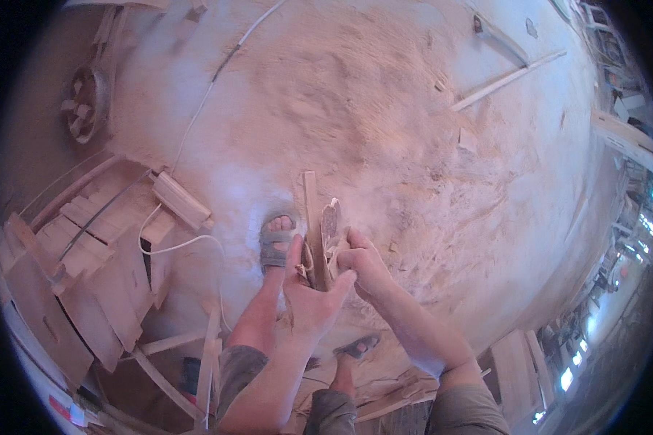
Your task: The person sweeps wood shavings and dust from the floor and under a workbench using a broom, then picks up pieces of wood and sandpaper and places them into a bucket.
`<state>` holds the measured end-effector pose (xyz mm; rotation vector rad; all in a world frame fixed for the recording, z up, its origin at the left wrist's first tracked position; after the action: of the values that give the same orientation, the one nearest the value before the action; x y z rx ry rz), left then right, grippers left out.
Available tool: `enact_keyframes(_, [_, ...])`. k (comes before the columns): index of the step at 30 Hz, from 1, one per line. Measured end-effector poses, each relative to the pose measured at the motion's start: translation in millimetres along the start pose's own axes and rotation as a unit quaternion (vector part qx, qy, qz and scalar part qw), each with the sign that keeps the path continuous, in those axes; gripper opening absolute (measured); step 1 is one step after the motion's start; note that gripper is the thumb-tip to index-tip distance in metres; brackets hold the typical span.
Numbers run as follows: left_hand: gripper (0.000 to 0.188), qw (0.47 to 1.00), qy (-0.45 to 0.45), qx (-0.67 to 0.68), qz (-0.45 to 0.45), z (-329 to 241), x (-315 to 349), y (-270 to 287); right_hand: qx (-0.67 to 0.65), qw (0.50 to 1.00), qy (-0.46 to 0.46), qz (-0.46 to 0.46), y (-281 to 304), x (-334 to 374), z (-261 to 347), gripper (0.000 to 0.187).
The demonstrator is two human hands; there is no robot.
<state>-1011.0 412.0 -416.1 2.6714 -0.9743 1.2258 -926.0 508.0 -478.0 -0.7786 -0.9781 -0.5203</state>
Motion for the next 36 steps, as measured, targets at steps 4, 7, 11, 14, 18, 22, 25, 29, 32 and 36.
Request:
enact_keyframes(4, [0.084,0.993,0.000,0.006,-0.120,7,-10,40,-0.055,0.950,-0.085,0.295,2,-43,9,0.039])
enact_keyframes(7, [0.080,0.983,0.014,0.053,-0.178,0,-12,51,0.427,0.877,-0.026,0.219,46,-137,92,0.065])
enact_keyframes(11, [0.077,0.980,0.089,0.065,-0.165,4,-12,39,0.591,0.756,0.066,-0.274,97,-222,258,0.092])
enact_keyframes(14, [0.075,0.980,0.102,0.063,-0.159,8,-9,33,0.615,0.711,0.028,-0.340,86,-249,227,0.097])
enact_keyframes(18, [0.070,0.981,0.066,0.064,-0.171,5,-19,38,0.703,0.645,0.171,-0.245,77,-226,111,0.099])
enact_keyframes(22, [0.067,0.977,0.095,0.028,-0.187,8,-13,36,0.638,0.745,0.027,-0.192,171,-167,11,0.104])
enact_keyframes(25, [0.063,0.982,0.090,0.030,-0.165,7,-9,26,0.613,0.718,0.048,-0.326,238,-111,-23,0.082])
enact_keyframes(29, [0.060,0.974,0.184,-0.002,-0.134,13,-6,10,0.520,0.701,0.162,-0.461,350,-79,-66,0.044])
enact_keyframes(32, [0.060,0.974,0.167,0.005,-0.151,19,-4,18,0.456,0.685,0.309,-0.477,329,-69,19,0.042])
enact_keyframes(36, [0.056,0.987,0.108,-0.004,-0.122,27,-6,15,0.553,0.609,0.223,-0.524,400,-102,113,0.059])
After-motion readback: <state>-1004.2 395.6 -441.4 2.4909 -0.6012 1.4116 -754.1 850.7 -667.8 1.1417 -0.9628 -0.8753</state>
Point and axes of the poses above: each hand's wrist, its own x-axis away from the middle knuckle, its own y-axis out of the back of the hand, z = x × y, the point moved 8 cm from there along -x, towards the middle knuckle, and after that the axes turned 12 degrees about z, right-handed, at the moved point
